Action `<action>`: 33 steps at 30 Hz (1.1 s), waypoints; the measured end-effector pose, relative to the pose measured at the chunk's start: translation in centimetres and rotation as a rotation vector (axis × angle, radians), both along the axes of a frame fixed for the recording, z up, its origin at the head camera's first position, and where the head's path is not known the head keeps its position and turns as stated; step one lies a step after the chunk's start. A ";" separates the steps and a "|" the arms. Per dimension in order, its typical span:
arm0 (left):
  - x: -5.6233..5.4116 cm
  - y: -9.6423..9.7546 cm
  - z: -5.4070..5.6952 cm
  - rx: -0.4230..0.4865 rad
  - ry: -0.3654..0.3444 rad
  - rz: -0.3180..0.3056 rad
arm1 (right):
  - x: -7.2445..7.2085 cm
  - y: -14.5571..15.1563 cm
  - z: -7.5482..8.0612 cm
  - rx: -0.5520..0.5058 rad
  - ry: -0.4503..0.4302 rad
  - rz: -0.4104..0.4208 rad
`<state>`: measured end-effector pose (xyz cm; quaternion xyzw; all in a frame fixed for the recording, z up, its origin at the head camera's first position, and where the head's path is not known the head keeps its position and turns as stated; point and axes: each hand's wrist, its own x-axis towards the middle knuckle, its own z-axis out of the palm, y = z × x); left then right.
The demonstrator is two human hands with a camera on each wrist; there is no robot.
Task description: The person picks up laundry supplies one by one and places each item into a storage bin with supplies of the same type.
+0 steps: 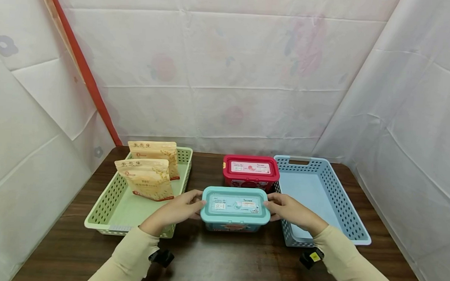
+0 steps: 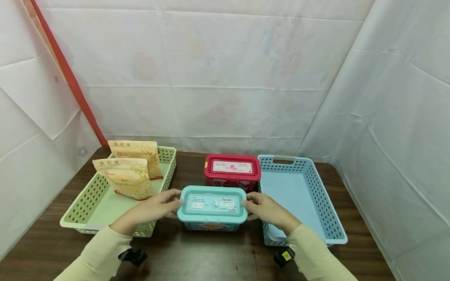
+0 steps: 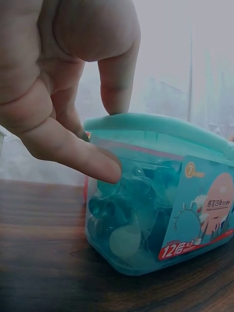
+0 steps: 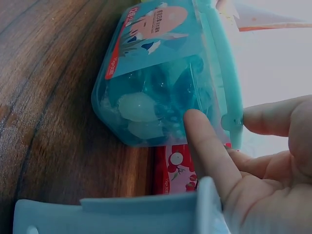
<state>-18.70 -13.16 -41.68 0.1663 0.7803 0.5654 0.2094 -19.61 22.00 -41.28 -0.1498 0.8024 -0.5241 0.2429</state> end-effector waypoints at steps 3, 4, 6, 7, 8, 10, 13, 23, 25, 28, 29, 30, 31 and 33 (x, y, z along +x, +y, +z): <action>0.1 0.1 0.0 0.017 -0.005 0.001 | 0.0 0.0 0.0 -0.009 -0.008 0.009; 0.1 0.1 0.0 0.020 -0.007 0.002 | 0.1 0.0 0.0 -0.015 -0.012 0.011; 0.2 0.2 0.0 0.027 -0.009 0.006 | 0.1 -0.1 0.1 -0.023 -0.022 0.011; 0.2 0.2 0.0 0.030 -0.012 0.009 | 0.1 -0.1 0.0 -0.029 -0.026 0.012; 0.2 0.3 0.0 0.034 -0.017 0.016 | 0.2 -0.1 0.1 -0.034 -0.029 0.015; 0.3 0.3 0.0 0.040 -0.026 0.028 | 0.2 -0.1 0.0 -0.045 -0.040 0.011; 0.3 0.3 -0.2 0.046 -0.036 0.045 | 0.3 -0.2 0.0 -0.055 -0.048 0.010; 0.5 0.3 -0.4 0.074 -0.031 0.041 | 0.3 -0.3 -0.1 -0.065 -0.053 0.009; 0.6 0.3 -0.4 0.079 -0.027 0.036 | 0.3 -0.3 -0.1 -0.065 -0.053 0.009; 0.6 0.3 -0.3 0.081 -0.026 0.034 | 0.3 -0.3 -0.1 -0.065 -0.052 0.009; 0.6 0.3 -0.3 0.080 -0.026 0.033 | 0.3 -0.3 -0.1 -0.064 -0.052 0.009; 0.6 0.3 -0.3 0.080 -0.026 0.032 | 0.3 -0.3 0.0 -0.064 -0.051 0.008; 0.6 0.3 -0.2 0.078 -0.026 0.033 | 0.3 -0.3 0.0 -0.064 -0.050 0.009; 0.5 0.3 -0.2 0.076 -0.025 0.035 | 0.3 -0.2 0.0 -0.063 -0.048 0.009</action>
